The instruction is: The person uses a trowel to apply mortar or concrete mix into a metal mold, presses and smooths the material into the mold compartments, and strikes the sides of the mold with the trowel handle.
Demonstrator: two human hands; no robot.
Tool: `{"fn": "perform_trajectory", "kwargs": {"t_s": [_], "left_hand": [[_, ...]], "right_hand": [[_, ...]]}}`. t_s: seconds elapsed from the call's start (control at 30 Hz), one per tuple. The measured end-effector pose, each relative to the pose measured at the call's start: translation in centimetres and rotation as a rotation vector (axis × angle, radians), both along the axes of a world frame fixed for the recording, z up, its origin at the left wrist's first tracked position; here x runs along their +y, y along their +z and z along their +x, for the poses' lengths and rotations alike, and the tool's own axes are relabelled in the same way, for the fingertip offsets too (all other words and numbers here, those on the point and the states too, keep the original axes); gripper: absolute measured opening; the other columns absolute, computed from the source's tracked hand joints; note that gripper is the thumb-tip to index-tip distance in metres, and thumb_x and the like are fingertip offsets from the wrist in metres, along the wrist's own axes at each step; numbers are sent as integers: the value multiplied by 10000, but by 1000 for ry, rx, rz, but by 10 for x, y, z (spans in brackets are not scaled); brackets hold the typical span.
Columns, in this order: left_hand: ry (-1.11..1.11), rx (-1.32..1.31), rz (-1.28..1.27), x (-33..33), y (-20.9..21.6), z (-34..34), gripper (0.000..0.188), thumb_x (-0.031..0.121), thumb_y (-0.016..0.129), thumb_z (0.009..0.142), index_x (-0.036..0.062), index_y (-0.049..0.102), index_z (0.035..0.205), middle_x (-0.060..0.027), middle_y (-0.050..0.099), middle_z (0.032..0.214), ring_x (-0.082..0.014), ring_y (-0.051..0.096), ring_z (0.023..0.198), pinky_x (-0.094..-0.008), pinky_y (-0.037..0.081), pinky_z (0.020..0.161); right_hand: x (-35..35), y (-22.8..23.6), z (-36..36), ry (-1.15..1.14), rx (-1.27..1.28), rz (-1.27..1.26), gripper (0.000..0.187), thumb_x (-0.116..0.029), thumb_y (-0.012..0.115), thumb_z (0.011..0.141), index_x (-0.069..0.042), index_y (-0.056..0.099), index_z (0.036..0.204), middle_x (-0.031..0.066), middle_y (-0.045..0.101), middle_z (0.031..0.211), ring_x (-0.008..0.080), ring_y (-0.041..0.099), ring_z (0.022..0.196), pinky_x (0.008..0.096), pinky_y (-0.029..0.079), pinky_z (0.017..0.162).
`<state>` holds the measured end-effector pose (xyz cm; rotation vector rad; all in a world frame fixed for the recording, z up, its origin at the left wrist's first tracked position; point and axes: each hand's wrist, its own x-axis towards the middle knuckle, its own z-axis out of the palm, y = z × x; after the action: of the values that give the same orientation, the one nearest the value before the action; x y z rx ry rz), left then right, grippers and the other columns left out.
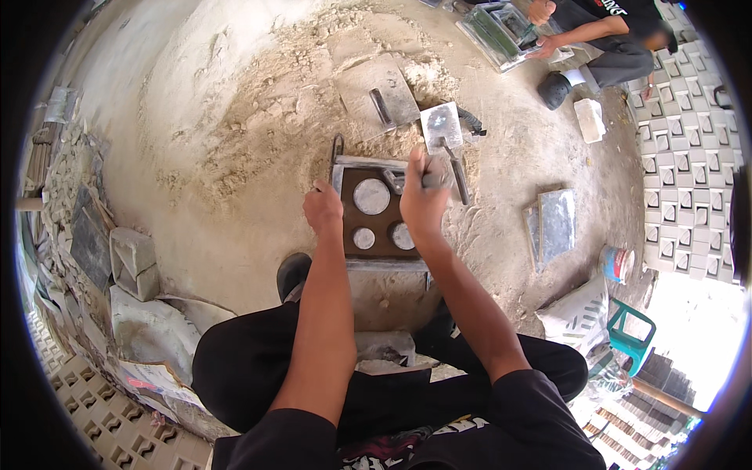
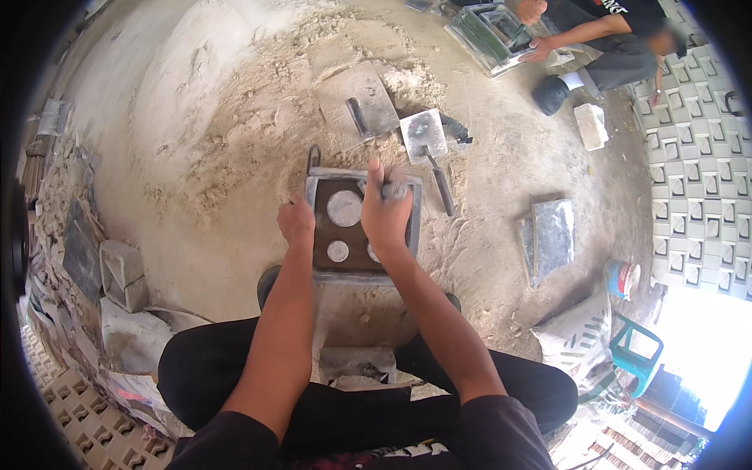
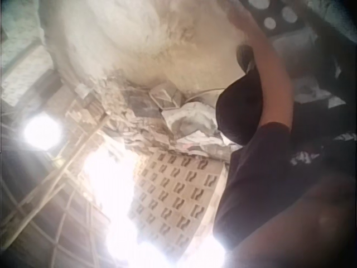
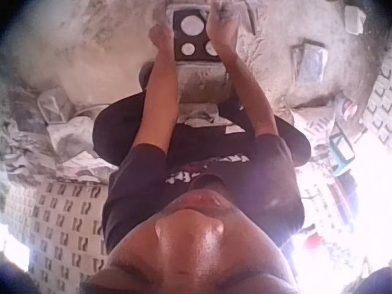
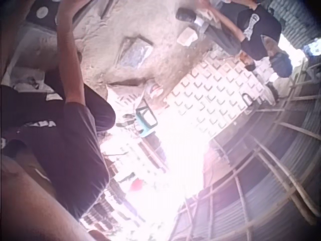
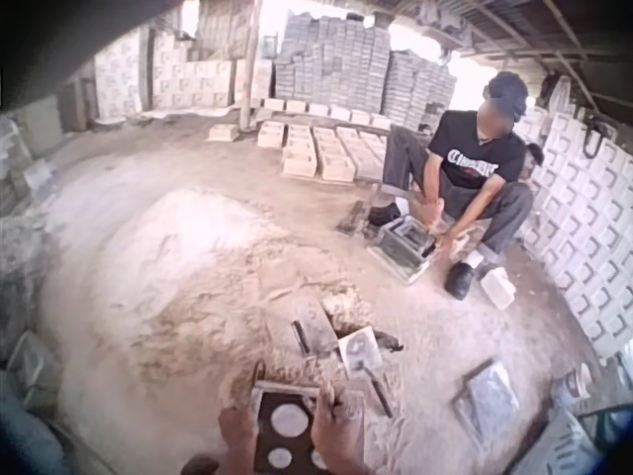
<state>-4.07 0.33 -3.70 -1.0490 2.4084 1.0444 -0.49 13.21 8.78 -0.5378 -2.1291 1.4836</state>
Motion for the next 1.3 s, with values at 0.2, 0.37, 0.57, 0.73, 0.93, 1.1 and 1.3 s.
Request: {"fn": "perform_trajectory", "kwargs": {"t_s": [0.2,0.37,0.57,0.73,0.93,1.1,1.3], "left_hand": [[-2,10,49,-4,0,3,576,425,347,920,-41,674,1008,-272,647,1022,-437,615,979,-503,471,885],[-11,56,50,-8,-9,-1,555,418,364,913,-28,683,995,-268,652,1004,-439,618,967,-497,478,879],[20,172,94,-10,-11,7,567,426,359,916,-43,675,959,-275,654,966,-450,615,942,-505,477,856],[66,200,118,-2,-6,11,574,413,333,930,-52,670,931,-289,646,949,-463,608,923,-513,467,848],[3,404,110,-4,-15,7,495,353,344,943,-45,639,940,-271,644,958,-453,604,910,-509,457,829],[-509,783,164,-8,8,-30,311,275,515,912,-19,573,994,-217,638,952,-384,606,923,-453,468,790],[-1052,814,502,22,123,-29,624,352,743,773,27,513,1254,-162,619,1069,-294,604,1010,-362,460,879]], "right_hand": [[-19,18,26,-113,14,-27,396,-235,527,982,-26,404,670,11,361,571,97,303,574,308,306,498],[-5,-3,30,-27,17,8,400,-243,529,980,-16,413,672,23,364,574,112,313,560,316,310,500],[-5,-5,43,-95,-17,-37,438,-322,500,989,-23,438,675,34,432,577,123,372,551,325,347,508],[-5,-12,51,-214,-89,77,433,-288,498,989,-31,419,649,46,445,569,129,400,550,348,358,506],[8,27,18,-55,58,-192,447,-284,477,995,-49,418,620,-9,384,547,75,353,546,299,304,477],[42,89,-25,44,-88,-125,426,-358,527,969,-113,453,628,-47,403,554,60,364,502,256,312,475],[65,105,-30,-97,-21,-298,439,-419,649,880,-105,508,609,-20,438,534,86,411,481,272,328,460]]}}
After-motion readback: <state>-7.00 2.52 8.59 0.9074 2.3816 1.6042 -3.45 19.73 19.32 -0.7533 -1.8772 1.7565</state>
